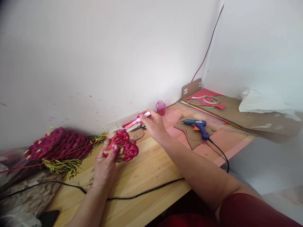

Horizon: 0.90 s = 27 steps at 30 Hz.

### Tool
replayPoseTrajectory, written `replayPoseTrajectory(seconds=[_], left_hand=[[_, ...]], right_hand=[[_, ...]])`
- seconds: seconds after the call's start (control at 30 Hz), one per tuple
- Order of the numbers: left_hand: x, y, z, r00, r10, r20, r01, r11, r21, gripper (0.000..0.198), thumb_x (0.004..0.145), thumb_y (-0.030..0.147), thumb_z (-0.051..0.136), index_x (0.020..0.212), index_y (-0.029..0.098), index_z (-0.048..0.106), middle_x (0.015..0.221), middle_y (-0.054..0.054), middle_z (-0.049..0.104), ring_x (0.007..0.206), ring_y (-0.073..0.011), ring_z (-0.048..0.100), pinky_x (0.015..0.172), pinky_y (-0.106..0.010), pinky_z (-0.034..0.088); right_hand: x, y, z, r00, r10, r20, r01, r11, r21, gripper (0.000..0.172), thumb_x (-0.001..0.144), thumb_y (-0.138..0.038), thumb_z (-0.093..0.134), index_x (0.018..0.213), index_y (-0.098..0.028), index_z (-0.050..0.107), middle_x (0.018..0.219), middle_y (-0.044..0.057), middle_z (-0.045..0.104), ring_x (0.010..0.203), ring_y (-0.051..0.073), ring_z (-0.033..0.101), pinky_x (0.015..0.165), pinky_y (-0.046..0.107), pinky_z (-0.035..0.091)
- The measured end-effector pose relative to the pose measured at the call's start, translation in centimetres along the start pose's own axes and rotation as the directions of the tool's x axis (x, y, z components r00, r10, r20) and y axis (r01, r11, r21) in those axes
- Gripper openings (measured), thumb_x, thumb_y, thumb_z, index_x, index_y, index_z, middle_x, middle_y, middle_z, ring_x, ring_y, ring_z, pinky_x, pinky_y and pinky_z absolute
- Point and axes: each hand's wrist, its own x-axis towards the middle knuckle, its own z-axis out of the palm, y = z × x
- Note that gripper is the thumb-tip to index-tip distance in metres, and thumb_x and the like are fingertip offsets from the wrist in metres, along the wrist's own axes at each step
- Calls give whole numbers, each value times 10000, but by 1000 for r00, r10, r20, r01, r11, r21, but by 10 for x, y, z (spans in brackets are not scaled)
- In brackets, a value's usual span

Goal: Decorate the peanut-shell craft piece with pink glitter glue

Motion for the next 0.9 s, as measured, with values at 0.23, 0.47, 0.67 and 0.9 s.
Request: replayPoseTrajectory(seconds=[0.23,0.47,0.67,0.9], left_hand=[[2,-4,-4,999,28,35,-28,999,-18,513,699,479,888,1064,174,695,713,-8,747,498,-166,681,490,-258,572],[4,-6,-8,998,65,19,-65,998,-1,466,722,474,869,1035,161,723,767,-32,758,539,-165,693,541,-270,591],[1,-5,-8,992,129,2,-129,991,28,412,730,410,880,1031,164,744,822,-31,765,628,-161,705,595,-264,604],[6,-7,-10,974,223,-22,-221,971,91,363,752,414,861,999,166,763,851,-37,765,670,-162,698,648,-284,609]], right_hand=[[-1,0,1,1000,-9,26,8,999,35,386,745,-568,784,763,-213,633,704,-29,593,681,125,526,659,270,448],[0,0,1,1000,-4,-26,5,999,40,385,729,-547,800,729,-207,620,685,-34,583,674,121,520,654,268,439],[-2,-4,1,999,-5,34,3,998,58,359,747,-532,790,747,-211,629,708,-30,591,696,124,537,677,272,452],[-2,-4,1,999,-53,-3,53,998,46,379,757,-543,793,747,-205,622,697,-28,592,691,125,532,662,270,444]])
